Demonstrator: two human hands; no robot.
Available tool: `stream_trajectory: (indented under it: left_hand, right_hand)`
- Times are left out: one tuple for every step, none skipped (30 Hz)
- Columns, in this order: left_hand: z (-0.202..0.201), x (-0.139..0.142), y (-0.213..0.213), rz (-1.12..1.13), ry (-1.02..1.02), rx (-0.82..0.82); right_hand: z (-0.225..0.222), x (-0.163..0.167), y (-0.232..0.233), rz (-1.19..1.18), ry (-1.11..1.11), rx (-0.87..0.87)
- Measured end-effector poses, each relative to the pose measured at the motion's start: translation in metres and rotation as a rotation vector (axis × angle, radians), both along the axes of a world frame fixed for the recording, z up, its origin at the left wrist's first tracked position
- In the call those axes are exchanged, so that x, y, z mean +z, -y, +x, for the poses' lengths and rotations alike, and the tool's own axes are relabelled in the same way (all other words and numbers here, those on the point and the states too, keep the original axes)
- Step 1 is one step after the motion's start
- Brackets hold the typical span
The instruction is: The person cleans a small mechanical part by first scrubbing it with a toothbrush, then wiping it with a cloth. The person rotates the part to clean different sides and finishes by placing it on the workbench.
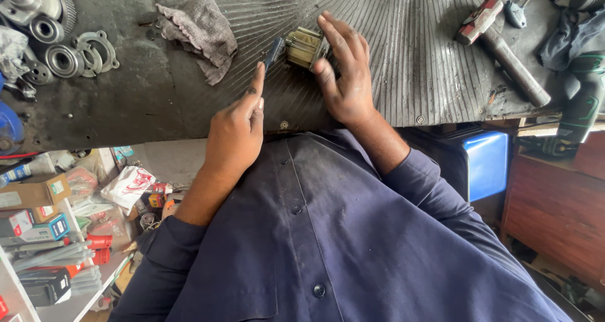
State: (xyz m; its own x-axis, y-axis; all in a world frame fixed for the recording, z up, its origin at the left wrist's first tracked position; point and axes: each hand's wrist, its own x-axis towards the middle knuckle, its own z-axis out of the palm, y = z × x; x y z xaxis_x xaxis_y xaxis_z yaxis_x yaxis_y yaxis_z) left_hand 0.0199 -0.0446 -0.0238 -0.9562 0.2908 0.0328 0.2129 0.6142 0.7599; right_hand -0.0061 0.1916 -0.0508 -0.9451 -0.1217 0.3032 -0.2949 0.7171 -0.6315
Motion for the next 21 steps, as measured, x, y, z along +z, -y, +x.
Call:
stream_trajectory:
  left_hand:
    - [0.0,0.0,0.001,-0.01,0.009,-0.005]
    - [0.001,0.0,0.001,-0.021,0.018,-0.008]
    - [0.001,0.0,0.001,-0.032,0.031,-0.012]
    - [0.001,0.0,0.001,-0.032,0.012,-0.028]
    - [0.001,-0.001,0.0,-0.033,-0.008,-0.043]
    - [-0.001,-0.002,-0.002,-0.034,-0.031,-0.06]
    - [-0.003,-0.003,-0.004,-0.045,-0.017,-0.059]
    - [-0.005,-0.004,-0.007,-0.057,-0.001,-0.061]
    - [-0.008,-0.006,-0.011,-0.066,0.017,-0.064]
    - [-0.013,-0.009,-0.014,-0.082,-0.003,-0.075]
    - [-0.017,-0.012,-0.017,-0.101,-0.023,-0.082]
    - [-0.019,-0.013,-0.018,-0.122,-0.038,-0.084]
    - [-0.019,-0.014,-0.018,-0.124,-0.036,-0.086]
    - [-0.019,-0.015,-0.017,-0.125,-0.038,-0.092]
    - [-0.018,-0.016,-0.016,-0.124,-0.043,-0.099]
    - [-0.015,-0.015,-0.015,-0.133,-0.035,-0.099]
    - [-0.012,-0.014,-0.013,-0.142,-0.025,-0.102]
    - [-0.01,-0.014,-0.012,-0.152,-0.016,-0.109]
    - [-0.009,-0.013,-0.013,-0.102,-0.06,-0.111]
    - [-0.009,-0.013,-0.014,-0.052,-0.103,-0.11]
    - [-0.01,-0.013,-0.016,-0.001,-0.141,-0.107]
  right_hand:
    - [0.0,0.0,0.0,-0.017,0.017,0.04]
    - [-0.001,-0.002,0.001,-0.026,0.031,0.025]
    - [-0.001,-0.003,0.002,-0.033,0.048,0.008]
    - [-0.002,-0.005,0.005,-0.041,0.066,-0.011]
    - [-0.002,-0.007,0.006,-0.029,0.034,-0.01]
    - [-0.003,-0.008,0.007,-0.017,-0.001,-0.009]
    - [-0.003,-0.009,0.008,-0.006,-0.038,-0.009]
    - [-0.004,-0.01,0.008,-0.022,-0.044,-0.008]
    - [-0.004,-0.011,0.008,-0.035,-0.046,-0.01]
    - [-0.004,-0.011,0.007,-0.049,-0.049,-0.012]
    - [-0.004,-0.011,0.006,-0.037,-0.035,-0.032]
    - [-0.004,-0.012,0.005,-0.027,-0.017,-0.046]
    - [-0.004,-0.012,0.004,-0.019,-0.001,-0.06]
    - [-0.004,-0.012,0.004,-0.016,-0.009,-0.057]
    - [-0.004,-0.013,0.004,-0.012,-0.02,-0.055]
    - [-0.005,-0.014,0.004,-0.008,-0.03,-0.053]
    - [-0.005,-0.014,0.004,0.002,-0.043,-0.041]
    - [-0.006,-0.015,0.004,0.011,-0.056,-0.033]
    - [-0.006,-0.015,0.004,0.019,-0.07,-0.021]
    - [-0.007,-0.016,0.004,-0.003,-0.079,-0.026]
    - [-0.007,-0.016,0.003,-0.024,-0.084,-0.029]
